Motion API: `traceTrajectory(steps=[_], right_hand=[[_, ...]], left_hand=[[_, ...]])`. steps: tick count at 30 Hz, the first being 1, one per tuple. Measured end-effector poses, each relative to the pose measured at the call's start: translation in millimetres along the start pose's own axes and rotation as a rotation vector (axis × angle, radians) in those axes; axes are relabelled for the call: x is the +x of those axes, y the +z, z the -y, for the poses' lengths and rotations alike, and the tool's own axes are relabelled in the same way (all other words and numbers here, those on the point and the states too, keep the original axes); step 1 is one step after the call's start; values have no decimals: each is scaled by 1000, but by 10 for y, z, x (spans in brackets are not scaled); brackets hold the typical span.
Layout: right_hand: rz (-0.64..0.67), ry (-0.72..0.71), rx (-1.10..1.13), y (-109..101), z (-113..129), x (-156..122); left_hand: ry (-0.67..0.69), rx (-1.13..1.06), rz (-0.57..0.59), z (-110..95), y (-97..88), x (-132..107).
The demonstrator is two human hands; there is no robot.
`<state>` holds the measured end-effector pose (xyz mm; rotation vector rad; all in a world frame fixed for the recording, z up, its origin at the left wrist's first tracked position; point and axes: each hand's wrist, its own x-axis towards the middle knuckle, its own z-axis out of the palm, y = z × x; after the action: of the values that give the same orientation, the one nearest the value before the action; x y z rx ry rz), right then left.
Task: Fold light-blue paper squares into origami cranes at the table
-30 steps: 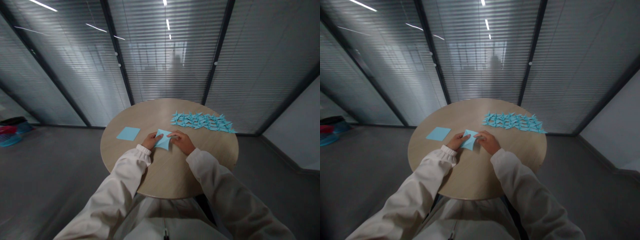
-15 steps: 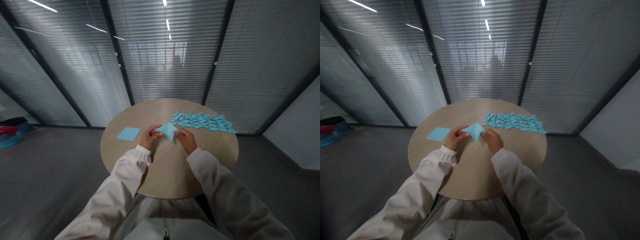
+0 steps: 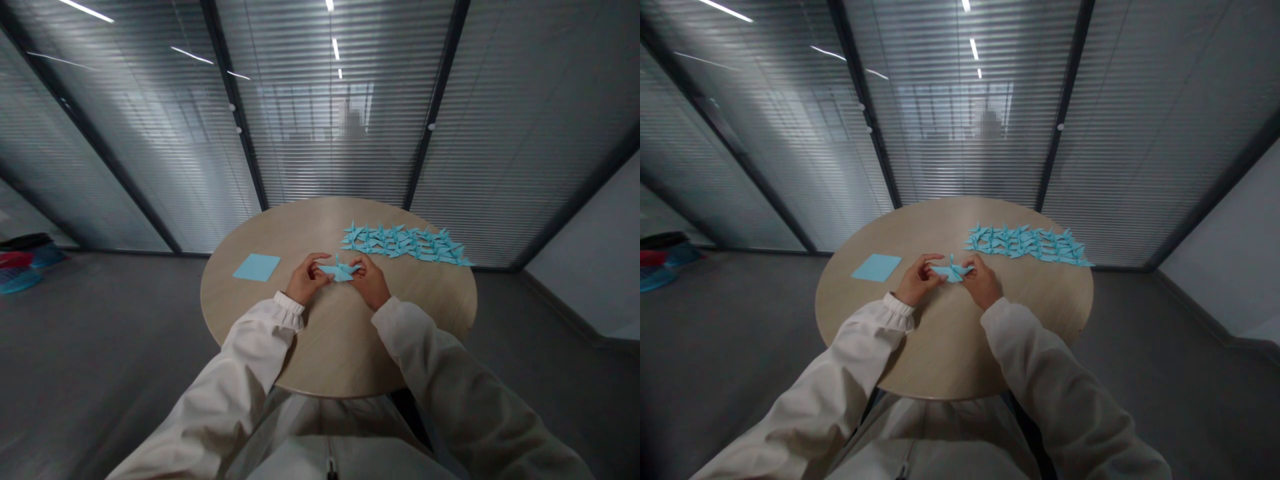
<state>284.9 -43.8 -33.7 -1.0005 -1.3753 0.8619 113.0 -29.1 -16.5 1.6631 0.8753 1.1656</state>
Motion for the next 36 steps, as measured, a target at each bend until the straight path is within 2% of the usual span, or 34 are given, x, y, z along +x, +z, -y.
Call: traceTrajectory(steps=[4,10,18,21,26,33,36], right_hand=[[43,2,54,5,47,-9],[79,53,19,19,3,-2],[20,87,93,9,87,-16],[19,86,62,4,99,-21],[0,102,55,-1,34,-10],[96,153,119,18,78,-18],[99,169,154,24,104,-20]], left_hand=[[47,107,15,-9,16,-14],[106,153,27,-35,27,-33],[21,22,15,-13,37,-29],[13,38,5,4,31,-22],[25,144,53,55,15,-26],[10,-51,72,105,13,-8],[38,-12,97,119,7,-12]])
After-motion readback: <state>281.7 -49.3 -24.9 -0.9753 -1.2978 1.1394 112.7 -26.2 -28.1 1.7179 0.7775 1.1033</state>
